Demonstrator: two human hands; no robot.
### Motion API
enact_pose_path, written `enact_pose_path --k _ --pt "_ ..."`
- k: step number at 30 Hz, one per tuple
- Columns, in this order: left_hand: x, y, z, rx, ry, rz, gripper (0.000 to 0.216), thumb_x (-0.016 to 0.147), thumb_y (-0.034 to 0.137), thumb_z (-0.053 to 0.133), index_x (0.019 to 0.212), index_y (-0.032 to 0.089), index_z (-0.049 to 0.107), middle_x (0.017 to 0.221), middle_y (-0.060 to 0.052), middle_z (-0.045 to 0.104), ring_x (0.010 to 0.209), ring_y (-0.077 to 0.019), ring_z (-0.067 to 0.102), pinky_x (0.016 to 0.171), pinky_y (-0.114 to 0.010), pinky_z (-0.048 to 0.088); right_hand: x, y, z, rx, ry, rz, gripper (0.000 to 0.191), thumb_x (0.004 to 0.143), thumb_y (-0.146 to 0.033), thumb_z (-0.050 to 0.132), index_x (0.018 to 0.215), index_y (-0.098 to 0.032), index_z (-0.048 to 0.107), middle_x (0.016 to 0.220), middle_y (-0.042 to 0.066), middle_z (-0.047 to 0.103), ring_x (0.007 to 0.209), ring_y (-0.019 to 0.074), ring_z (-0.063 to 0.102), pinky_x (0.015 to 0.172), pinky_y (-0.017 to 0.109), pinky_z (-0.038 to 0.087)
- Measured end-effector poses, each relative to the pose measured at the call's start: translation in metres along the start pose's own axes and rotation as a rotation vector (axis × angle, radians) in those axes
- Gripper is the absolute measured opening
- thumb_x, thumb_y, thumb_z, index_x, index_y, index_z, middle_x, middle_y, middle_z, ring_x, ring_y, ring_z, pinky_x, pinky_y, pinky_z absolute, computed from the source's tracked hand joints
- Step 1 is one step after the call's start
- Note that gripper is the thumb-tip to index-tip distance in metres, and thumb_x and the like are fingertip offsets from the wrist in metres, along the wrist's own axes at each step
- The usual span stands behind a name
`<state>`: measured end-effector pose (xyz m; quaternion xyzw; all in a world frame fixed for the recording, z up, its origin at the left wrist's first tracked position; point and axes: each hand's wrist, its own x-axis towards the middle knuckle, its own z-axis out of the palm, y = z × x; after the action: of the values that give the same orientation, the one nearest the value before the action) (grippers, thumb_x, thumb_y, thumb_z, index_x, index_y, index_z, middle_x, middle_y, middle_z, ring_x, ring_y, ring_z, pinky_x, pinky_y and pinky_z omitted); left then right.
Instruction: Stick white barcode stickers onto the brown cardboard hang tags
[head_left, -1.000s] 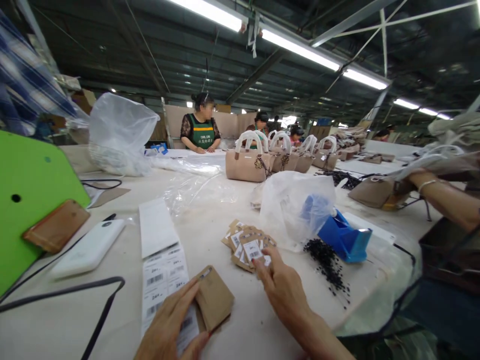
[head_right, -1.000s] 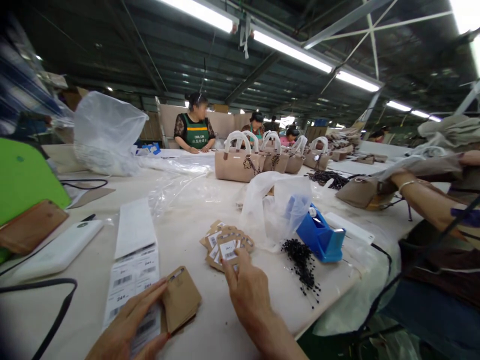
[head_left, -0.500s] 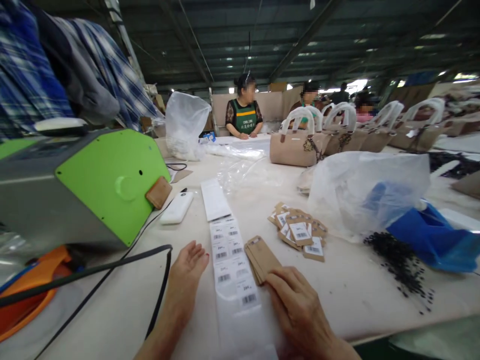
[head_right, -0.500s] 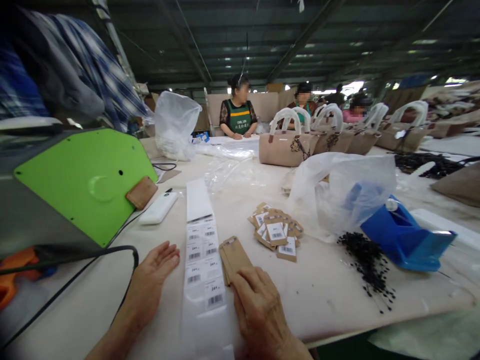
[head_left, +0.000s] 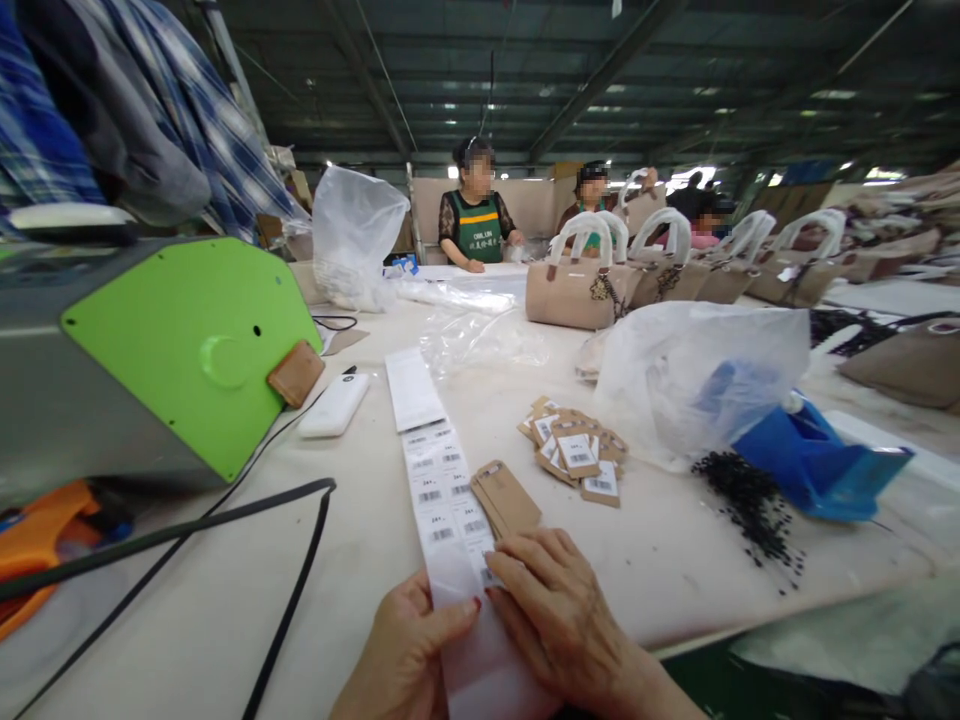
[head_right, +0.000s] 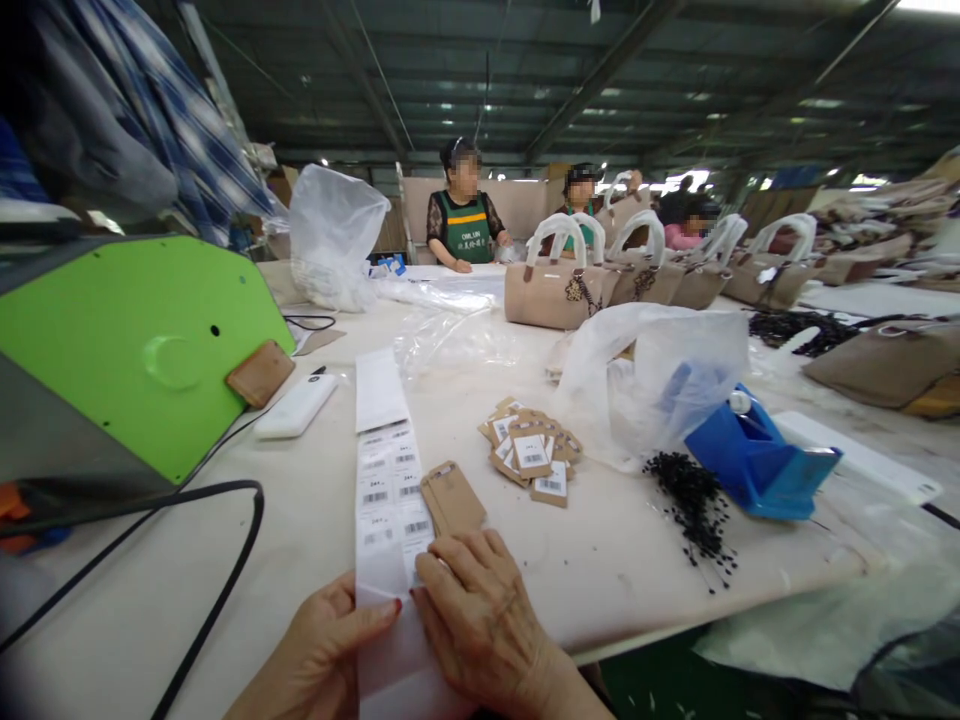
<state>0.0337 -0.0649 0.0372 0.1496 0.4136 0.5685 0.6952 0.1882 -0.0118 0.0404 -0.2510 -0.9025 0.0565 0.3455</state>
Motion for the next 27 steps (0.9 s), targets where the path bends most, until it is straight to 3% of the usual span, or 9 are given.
enact_pose_path --k 7,18,27 --pt "-0.011 0.004 0.005 0.002 -0.039 -0.047 0.042 0.055 0.016 0.082 0.096 0.012 0.074 0.090 -0.014 0.074 0.090 -0.0310 0.067 0.085 -0.042 0.048 0.003 0.002 -0.010 0.237 -0.105 0.055 0.034 0.082 -0.024 0.059 0.115 -0.018 0.055 0.110 0.008 0.062 0.105 0.0241 0.052 0.093 0.041 0.037" --pt "-0.013 0.006 -0.001 0.120 -0.074 0.027 0.034 0.058 0.019 0.079 0.092 0.016 0.076 0.089 -0.011 0.075 0.096 -0.0298 0.065 0.093 -0.041 0.045 0.001 -0.010 0.011 0.495 0.092 0.241 0.024 0.082 -0.013 0.055 0.102 -0.023 0.063 0.097 0.003 0.068 0.096 0.0197 0.058 0.086 0.037 0.044" --pt "-0.015 0.007 -0.012 0.224 -0.070 0.044 0.036 0.061 0.028 0.079 0.094 0.015 0.075 0.084 -0.010 0.074 0.092 -0.0300 0.065 0.090 -0.042 0.045 -0.001 -0.009 0.024 0.661 0.102 0.409 0.014 0.080 -0.017 0.061 0.088 -0.024 0.071 0.089 0.003 0.070 0.090 0.0189 0.062 0.081 0.034 0.048"
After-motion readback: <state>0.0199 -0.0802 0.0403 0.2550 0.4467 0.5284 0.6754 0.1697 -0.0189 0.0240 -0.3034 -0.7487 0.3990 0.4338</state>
